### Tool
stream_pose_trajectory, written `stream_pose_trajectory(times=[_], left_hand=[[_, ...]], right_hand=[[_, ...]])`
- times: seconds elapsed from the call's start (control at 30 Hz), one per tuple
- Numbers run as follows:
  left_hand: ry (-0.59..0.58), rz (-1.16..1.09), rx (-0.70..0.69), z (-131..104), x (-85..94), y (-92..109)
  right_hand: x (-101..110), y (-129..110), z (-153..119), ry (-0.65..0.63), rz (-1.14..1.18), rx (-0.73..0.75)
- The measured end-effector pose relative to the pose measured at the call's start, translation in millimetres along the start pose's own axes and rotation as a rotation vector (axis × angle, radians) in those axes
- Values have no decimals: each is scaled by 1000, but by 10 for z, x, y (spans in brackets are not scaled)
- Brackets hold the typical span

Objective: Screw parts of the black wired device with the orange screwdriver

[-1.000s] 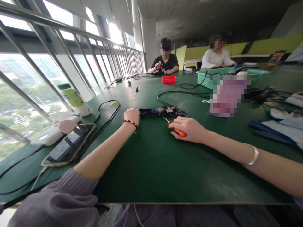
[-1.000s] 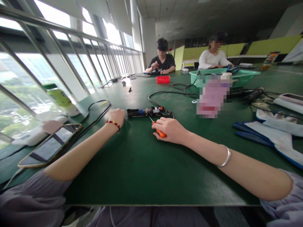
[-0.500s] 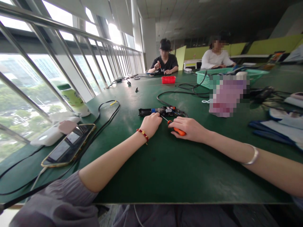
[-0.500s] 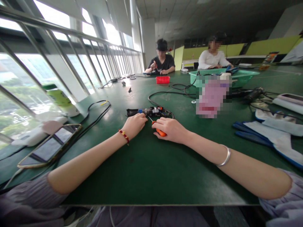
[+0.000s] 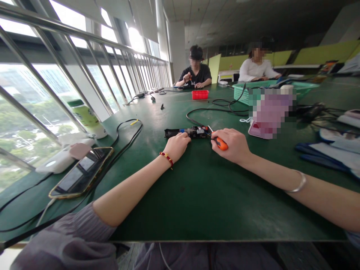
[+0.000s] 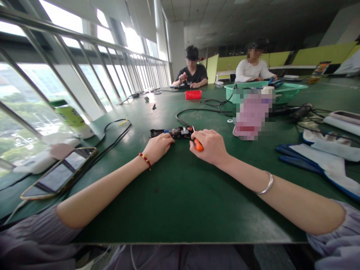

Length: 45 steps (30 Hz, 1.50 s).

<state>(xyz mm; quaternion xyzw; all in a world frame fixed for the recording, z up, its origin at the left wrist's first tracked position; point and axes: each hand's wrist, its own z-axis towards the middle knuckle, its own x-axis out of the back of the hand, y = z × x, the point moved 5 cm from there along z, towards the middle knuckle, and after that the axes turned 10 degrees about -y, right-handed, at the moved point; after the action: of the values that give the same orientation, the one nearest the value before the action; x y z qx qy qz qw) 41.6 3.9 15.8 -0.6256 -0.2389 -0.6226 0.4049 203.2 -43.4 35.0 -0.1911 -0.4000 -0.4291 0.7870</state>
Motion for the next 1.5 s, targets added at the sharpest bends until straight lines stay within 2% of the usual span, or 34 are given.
stream_pose_trajectory(times=[0.17, 0.5, 0.77, 1.07, 1.37, 1.5], left_hand=[[20, 7, -16, 9, -20, -2], [10, -7, 40, -10, 7, -6], [-6, 71, 13, 1, 8, 32], [19, 22, 43, 1, -3, -1], [39, 26, 49, 6, 1, 10], [77, -36, 61, 14, -24, -11]], right_hand=[[-64, 117, 15, -68, -90, -130], [-26, 141, -20, -47, 141, -50], [-7, 181, -33, -31, 186, -54], [33, 17, -67, 1, 261, 171], [-23, -17, -61, -31, 219, 245], [-3, 18, -65, -8, 247, 202]])
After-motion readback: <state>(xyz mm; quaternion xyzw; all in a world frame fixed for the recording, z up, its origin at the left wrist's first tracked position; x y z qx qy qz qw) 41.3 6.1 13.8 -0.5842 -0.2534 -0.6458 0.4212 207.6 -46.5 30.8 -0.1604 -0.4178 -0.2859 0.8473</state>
